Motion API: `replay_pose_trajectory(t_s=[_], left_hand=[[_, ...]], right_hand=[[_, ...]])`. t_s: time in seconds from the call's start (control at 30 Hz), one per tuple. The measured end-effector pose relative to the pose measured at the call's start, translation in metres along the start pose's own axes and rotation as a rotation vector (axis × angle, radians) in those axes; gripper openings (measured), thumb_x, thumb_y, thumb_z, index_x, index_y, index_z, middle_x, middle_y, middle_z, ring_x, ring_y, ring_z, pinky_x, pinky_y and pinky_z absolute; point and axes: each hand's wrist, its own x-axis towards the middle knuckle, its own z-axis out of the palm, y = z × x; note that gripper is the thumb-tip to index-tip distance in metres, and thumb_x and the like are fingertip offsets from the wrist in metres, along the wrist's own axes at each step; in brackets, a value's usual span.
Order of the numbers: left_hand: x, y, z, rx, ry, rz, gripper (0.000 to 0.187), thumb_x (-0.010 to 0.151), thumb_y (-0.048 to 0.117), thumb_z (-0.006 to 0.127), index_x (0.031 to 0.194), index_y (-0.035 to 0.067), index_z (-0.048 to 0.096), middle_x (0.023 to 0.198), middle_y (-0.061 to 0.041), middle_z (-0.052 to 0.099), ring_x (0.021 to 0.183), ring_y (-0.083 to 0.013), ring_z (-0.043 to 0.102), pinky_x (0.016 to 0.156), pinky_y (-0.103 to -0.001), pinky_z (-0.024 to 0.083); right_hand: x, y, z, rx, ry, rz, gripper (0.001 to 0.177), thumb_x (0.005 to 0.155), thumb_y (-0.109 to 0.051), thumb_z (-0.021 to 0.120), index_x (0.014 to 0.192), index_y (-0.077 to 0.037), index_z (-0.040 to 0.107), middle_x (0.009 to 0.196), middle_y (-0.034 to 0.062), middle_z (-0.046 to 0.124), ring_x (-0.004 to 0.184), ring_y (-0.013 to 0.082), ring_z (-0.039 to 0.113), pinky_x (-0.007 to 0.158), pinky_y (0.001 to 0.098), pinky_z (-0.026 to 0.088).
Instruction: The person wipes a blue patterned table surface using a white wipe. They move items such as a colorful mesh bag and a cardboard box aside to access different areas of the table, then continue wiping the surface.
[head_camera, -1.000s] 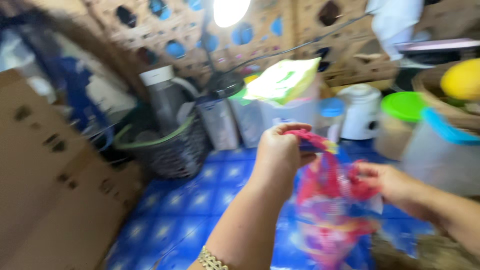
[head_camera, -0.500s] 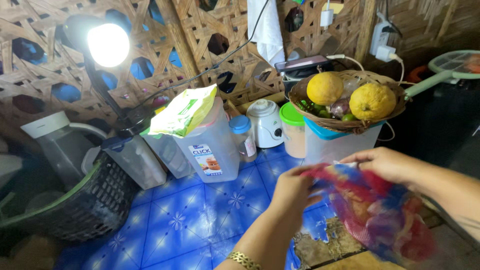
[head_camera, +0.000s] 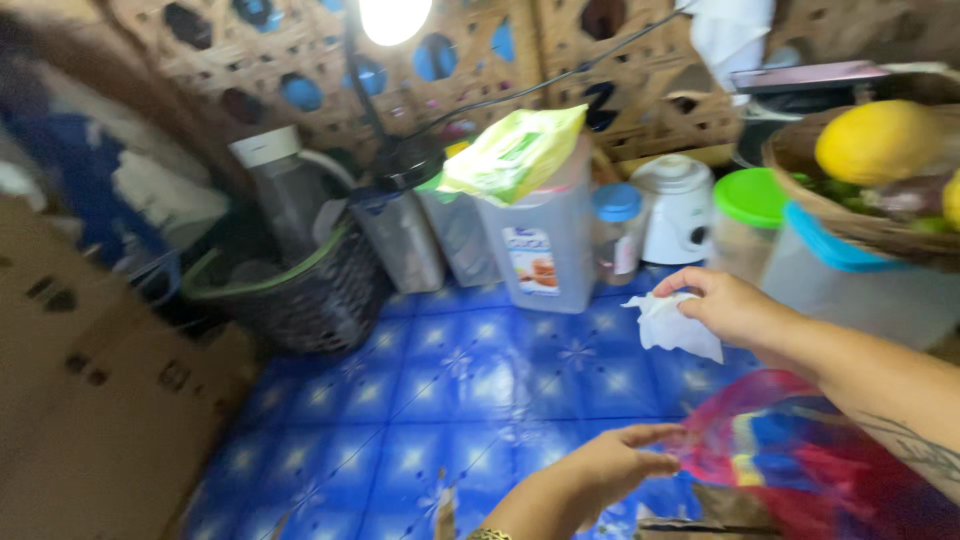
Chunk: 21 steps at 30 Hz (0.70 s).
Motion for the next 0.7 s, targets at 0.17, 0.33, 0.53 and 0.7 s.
replay_pose_trajectory(t_s=[0.17,0.33,0.53,0.7], left_hand=[[-0.057,-0.030,-0.068,-0.144,0.424,-0.186,0.051,0.095,0.021,0.065,0.146,0.024,0.068,0.136,-0.034,0.062,0.132,-0.0573,0.051,0.107,-0.065,0.041],[-0.102,-0.091,-0.128,0.285,0.987,-0.234,0.056,0.090,0.031,0.063,0.143,0.018,0.052,0.159,-0.011,0.038,0.148,-0.0325,0.036,0.121,-0.050,0.031],[-0.152,-0.125,-0.166,0.373,1.006,-0.423,0.067,0.098,0.040,0.051,0.158,0.019,0.029,0.170,-0.011,0.012,0.157,-0.0361,0.006,0.126,-0.054,0.008],[-0.182,-0.138,-0.213,0.463,1.039,-0.430,0.071,0.099,0.043,0.048,0.160,0.018,0.022,0.170,-0.012,0.005,0.157,-0.0365,0.000,0.125,-0.055,0.004]], right_hand=[[0.020,-0.005,0.075,-0.161,-0.044,0.118,0.050,0.092,-0.001,0.051,0.137,-0.017,0.066,0.104,0.0164,0.077,0.088,0.0281,0.070,0.077,0.0410,0.054],[-0.014,0.015,0.204,-0.929,-0.072,0.063,0.070,0.092,-0.044,0.066,0.151,-0.024,0.036,0.164,0.0156,0.028,0.145,0.0381,0.035,0.109,0.0505,0.041],[-0.087,0.010,0.323,-0.839,-0.588,-0.658,0.086,0.097,-0.056,0.054,0.161,-0.013,0.015,0.170,0.0207,0.008,0.154,0.0444,0.004,0.116,0.0561,0.013],[0.002,-0.026,0.331,-0.834,-0.662,-0.664,0.071,0.100,-0.048,0.048,0.159,-0.017,0.025,0.166,0.0170,0.021,0.153,0.0378,0.019,0.123,0.0517,0.018]])
